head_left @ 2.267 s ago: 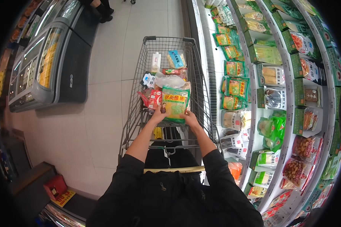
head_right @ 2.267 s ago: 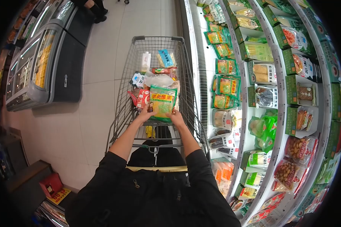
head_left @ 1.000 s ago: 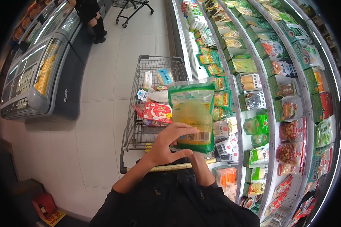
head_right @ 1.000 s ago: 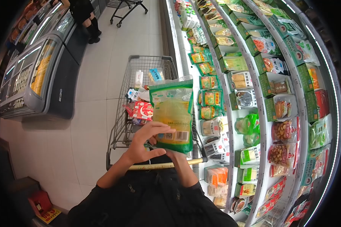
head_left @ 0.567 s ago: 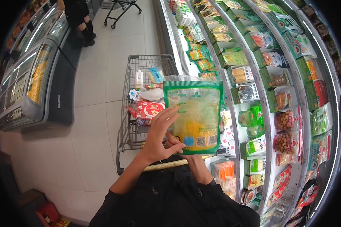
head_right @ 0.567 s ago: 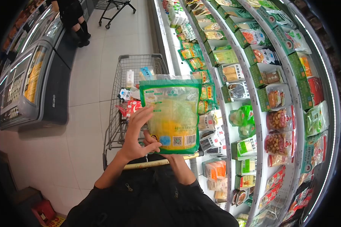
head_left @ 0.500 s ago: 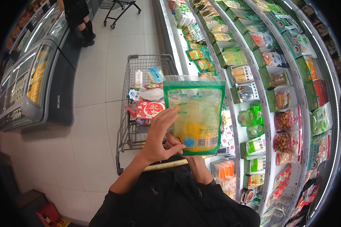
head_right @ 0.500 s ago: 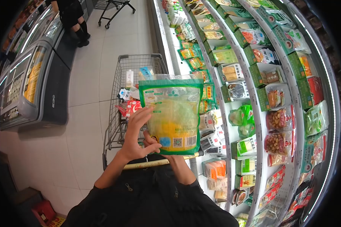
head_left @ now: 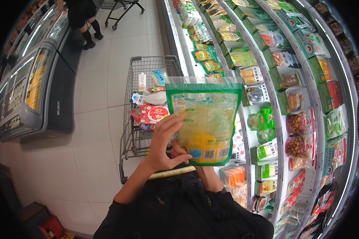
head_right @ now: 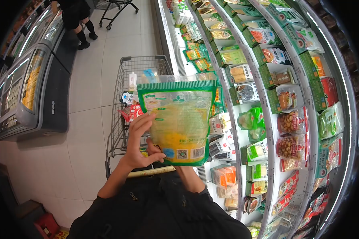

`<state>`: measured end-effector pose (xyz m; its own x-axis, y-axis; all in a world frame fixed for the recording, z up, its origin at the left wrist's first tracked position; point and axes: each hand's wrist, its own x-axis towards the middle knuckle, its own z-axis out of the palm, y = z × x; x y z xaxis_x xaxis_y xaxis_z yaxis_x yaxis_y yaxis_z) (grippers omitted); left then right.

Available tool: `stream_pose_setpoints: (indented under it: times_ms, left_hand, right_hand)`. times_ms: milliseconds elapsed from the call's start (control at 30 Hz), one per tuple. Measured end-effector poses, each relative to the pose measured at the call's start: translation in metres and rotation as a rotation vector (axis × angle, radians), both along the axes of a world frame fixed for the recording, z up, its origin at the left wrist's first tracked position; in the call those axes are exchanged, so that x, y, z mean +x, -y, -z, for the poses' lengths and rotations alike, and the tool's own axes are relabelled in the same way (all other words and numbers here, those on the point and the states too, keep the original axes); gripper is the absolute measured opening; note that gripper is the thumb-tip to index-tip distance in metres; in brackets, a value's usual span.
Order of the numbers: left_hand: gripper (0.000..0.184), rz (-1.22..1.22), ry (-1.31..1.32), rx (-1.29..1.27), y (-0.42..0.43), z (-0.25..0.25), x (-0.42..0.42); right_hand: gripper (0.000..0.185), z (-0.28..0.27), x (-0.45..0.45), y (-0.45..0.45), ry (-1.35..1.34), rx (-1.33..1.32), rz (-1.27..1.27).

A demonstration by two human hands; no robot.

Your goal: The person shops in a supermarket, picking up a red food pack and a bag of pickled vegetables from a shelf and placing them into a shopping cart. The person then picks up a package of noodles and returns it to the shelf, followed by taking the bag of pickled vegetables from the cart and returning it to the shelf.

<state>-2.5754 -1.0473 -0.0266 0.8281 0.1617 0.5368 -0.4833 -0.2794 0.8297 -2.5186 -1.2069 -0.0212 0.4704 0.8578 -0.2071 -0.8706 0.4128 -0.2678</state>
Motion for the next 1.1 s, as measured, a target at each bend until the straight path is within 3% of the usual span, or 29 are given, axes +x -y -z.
stream_pose_setpoints:
  times_ms: [267, 333, 433, 567, 767, 867, 933, 1100]
  left_hand:
    - [0.074, -0.130, -0.082, -0.071, 0.010, 0.014, -0.004]
    - [0.065, -0.148, -0.091, -0.513, 0.018, 0.022, -0.003]
    - [0.065, -0.129, -0.219, -0.675, 0.016, 0.021, -0.004]
    - [0.046, 0.023, -0.387, -0.861, 0.013, 0.015, -0.010]
    - [0.028, 0.035, -0.386, -0.904, 0.015, 0.018, -0.013]
    - [0.022, 0.063, -0.435, -1.017, 0.014, 0.012, -0.014]
    - [0.021, 0.096, -0.449, -1.036, 0.009, 0.004, -0.015]
    - [0.020, 0.071, -0.457, -1.047, 0.013, 0.005, -0.011]
  right_hand:
    - [0.094, -0.002, -0.005, -0.004, -0.018, 0.025, -0.020]
    - [0.095, -0.001, -0.009, -0.006, -0.041, 0.046, -0.021]
    - [0.083, 0.007, -0.006, -0.006, -0.004, 0.141, -0.102]
    - [0.093, 0.032, -0.012, -0.001, -0.138, 0.242, -0.112]
    - [0.092, 0.021, -0.009, -0.002, -0.175, 0.214, -0.121]
    - [0.086, 0.023, -0.010, -0.001, 0.040, 0.163, -0.093]
    - [0.091, 0.024, -0.008, 0.007, 0.244, -0.102, -0.128]
    - [0.094, 0.037, -0.012, 0.005, 0.013, 0.148, -0.137]
